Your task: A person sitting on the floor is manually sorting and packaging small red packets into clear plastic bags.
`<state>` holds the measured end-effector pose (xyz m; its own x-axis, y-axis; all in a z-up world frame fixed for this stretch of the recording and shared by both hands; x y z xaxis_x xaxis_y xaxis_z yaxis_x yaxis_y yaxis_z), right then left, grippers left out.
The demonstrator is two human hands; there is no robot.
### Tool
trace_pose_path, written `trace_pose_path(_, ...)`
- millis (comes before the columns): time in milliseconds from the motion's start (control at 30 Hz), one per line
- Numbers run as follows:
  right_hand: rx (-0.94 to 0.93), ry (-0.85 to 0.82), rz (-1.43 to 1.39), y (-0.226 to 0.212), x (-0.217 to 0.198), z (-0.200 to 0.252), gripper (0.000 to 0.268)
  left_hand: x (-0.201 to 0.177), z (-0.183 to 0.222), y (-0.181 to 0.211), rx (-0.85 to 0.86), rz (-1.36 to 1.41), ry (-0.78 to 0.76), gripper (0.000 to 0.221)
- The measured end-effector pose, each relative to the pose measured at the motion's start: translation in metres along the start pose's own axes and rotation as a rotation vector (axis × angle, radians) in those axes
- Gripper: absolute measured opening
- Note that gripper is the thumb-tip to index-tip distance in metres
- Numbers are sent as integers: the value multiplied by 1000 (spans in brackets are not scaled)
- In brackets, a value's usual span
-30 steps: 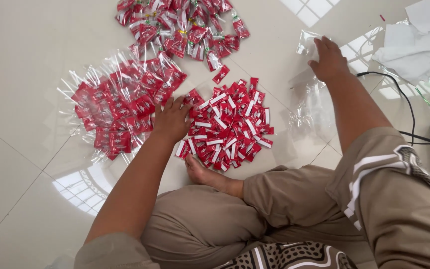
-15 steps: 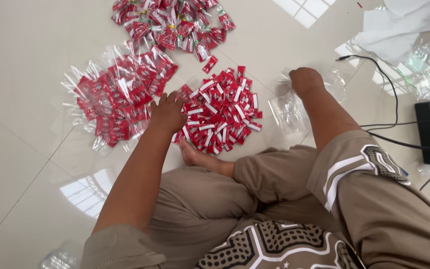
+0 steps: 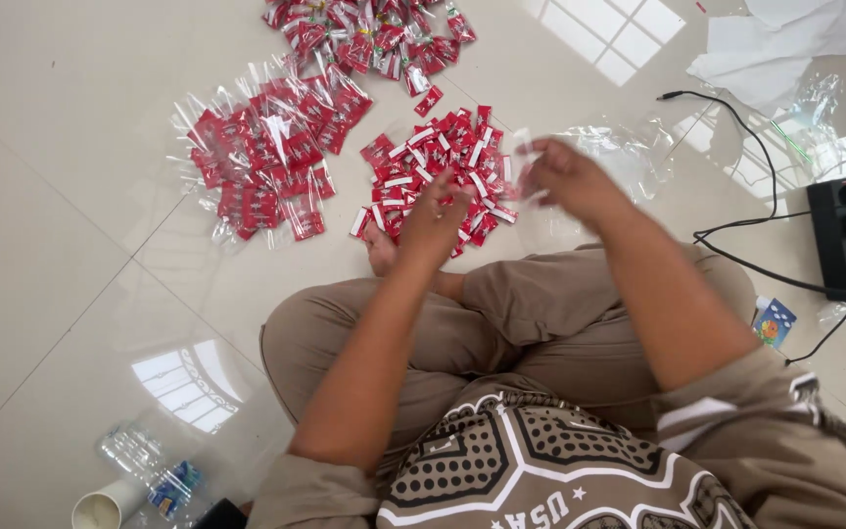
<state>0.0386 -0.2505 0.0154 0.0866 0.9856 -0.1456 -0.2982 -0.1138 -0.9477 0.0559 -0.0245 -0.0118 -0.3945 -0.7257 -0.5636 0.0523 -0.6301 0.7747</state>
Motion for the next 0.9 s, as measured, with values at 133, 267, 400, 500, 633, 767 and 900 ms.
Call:
trace_pose_path(133,163,-148,-358,34,51,34,27,47,9,-10,-46,677,144,29)
trace_pose_path(267,-8,-96,-361,46,76,32,50,49,16,-19,-23,658,340,13)
trace_pose_path(400,-100,78,-245,58,79,17,26,64,17,-34,-7,636,377,10)
trace_pose_path(500,-131,202,-207,46,77,17,26,63,21,-22,68,607,391,11)
trace_pose_path(633,-202,286,-120,34,73,24,40,69,16,-19,135,658,340,20)
trace_pose_path(767,-310,233,-180,31,79,27,16,63,16,-19,146,592,361,15)
trace_pose_path(900,-336,224,-195,46,80,21,20,54,16,-23,128,537,382,13)
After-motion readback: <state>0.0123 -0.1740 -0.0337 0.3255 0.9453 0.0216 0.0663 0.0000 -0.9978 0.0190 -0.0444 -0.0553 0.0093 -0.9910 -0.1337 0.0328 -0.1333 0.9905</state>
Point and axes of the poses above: each hand's wrist, its own z-axis away from the middle knuckle, its own x-axis out of the palm, y = z × x, the point moved 4 cm from there along -z, towards the middle knuckle, and after that the axes turned 11 degrees about -z, right-handed, at the moved point
